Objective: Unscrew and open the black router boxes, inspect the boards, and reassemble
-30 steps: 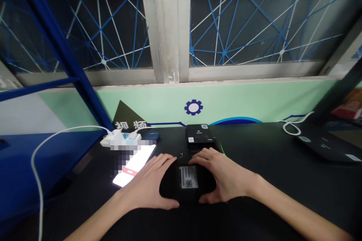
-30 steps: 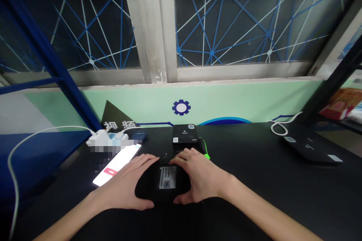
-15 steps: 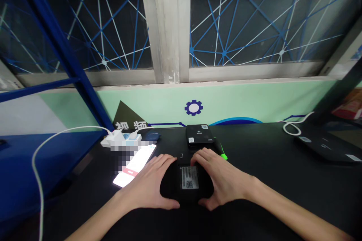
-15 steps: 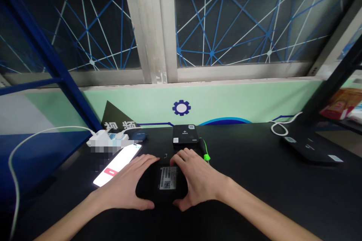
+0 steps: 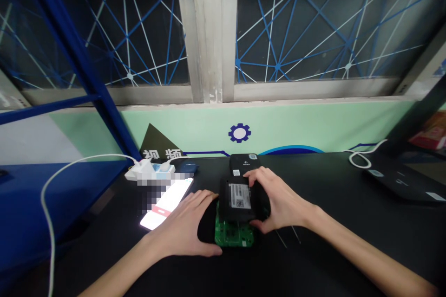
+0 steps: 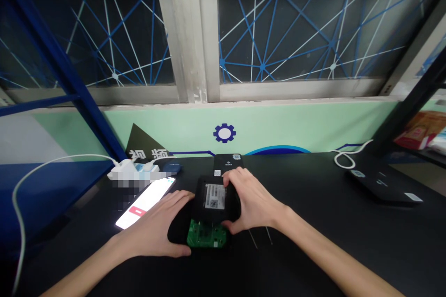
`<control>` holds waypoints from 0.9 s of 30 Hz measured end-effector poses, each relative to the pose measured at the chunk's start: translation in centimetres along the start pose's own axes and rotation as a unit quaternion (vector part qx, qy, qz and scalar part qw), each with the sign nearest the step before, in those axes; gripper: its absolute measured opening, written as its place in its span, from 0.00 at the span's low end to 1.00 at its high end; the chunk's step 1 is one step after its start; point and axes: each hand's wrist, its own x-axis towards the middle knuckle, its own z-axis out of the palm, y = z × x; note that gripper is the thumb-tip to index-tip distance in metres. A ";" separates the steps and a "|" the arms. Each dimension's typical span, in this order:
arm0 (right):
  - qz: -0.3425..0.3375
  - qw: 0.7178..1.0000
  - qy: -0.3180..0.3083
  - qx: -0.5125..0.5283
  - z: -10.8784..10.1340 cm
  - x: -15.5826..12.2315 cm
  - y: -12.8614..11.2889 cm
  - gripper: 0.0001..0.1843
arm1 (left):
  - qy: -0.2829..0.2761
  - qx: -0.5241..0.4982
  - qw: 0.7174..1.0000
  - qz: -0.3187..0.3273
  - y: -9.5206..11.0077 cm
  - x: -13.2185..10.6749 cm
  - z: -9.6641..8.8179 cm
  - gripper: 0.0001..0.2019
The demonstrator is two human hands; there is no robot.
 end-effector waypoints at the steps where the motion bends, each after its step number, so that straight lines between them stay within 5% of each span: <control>1: -0.005 1.000 0.013 -0.002 0.1 0.1 0.4 0.35 | 0.001 -0.003 1.000 0.001 0.0 0.0 0.0 0.46; 13: 0.094 0.983 0.146 -0.055 1.9 2.6 2.2 0.31 | -0.009 -0.012 1.000 0.001 0.2 -0.2 -0.1 0.45; 27: 0.135 0.969 0.165 -0.126 3.2 3.3 2.4 0.29 | -0.022 -0.001 1.000 -0.012 -0.1 -0.3 0.0 0.47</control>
